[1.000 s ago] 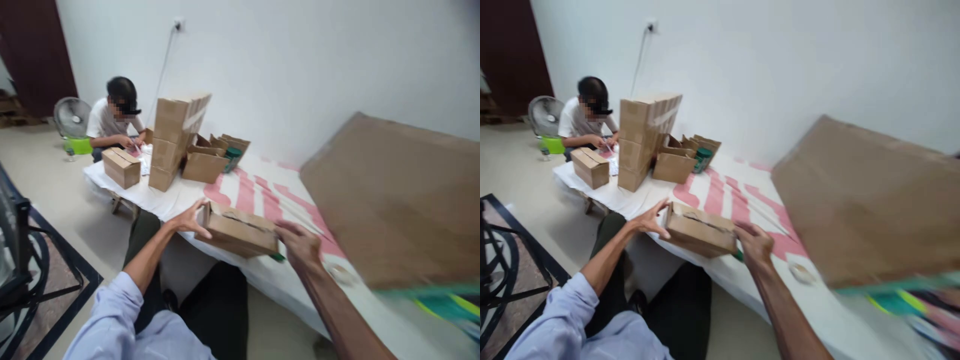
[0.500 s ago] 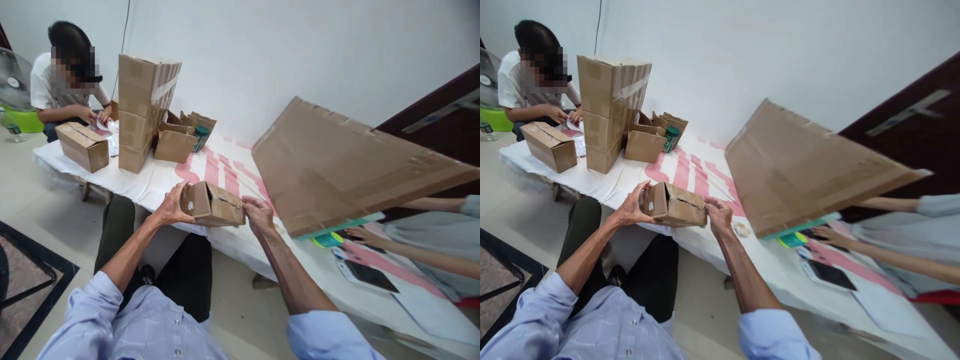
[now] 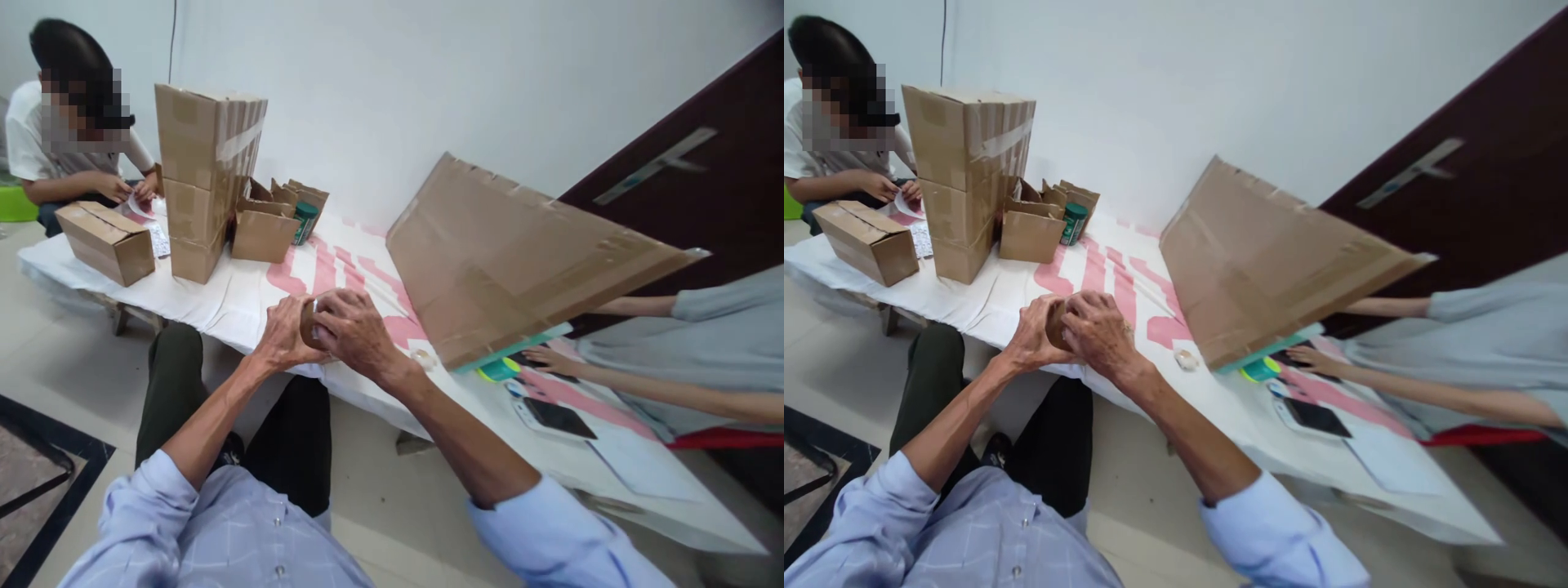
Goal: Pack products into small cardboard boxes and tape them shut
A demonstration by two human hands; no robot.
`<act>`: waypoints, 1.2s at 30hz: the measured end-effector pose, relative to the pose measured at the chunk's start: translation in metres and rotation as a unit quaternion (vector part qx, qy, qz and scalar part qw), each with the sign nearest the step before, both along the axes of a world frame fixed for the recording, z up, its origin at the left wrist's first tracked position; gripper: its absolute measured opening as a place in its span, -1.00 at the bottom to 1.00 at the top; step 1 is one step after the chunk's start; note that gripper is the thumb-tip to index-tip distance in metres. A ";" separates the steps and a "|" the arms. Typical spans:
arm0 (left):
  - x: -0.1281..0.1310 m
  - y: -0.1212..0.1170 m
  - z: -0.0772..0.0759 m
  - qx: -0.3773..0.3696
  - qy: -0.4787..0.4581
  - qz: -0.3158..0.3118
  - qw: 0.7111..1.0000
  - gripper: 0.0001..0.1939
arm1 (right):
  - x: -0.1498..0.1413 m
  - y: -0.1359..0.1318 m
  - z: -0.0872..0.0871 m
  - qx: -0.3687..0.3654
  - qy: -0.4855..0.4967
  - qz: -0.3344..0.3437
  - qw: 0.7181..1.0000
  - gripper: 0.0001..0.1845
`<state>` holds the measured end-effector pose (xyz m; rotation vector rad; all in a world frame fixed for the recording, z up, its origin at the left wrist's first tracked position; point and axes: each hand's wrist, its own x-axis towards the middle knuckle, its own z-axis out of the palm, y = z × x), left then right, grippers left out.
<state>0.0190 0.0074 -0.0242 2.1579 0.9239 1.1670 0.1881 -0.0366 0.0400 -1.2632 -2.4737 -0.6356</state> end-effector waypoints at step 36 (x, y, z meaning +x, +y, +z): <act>-0.088 0.045 -0.025 -0.146 -0.026 -0.113 0.983 0.00 | 0.075 0.033 -0.032 -0.255 0.185 -0.047 0.948 -0.68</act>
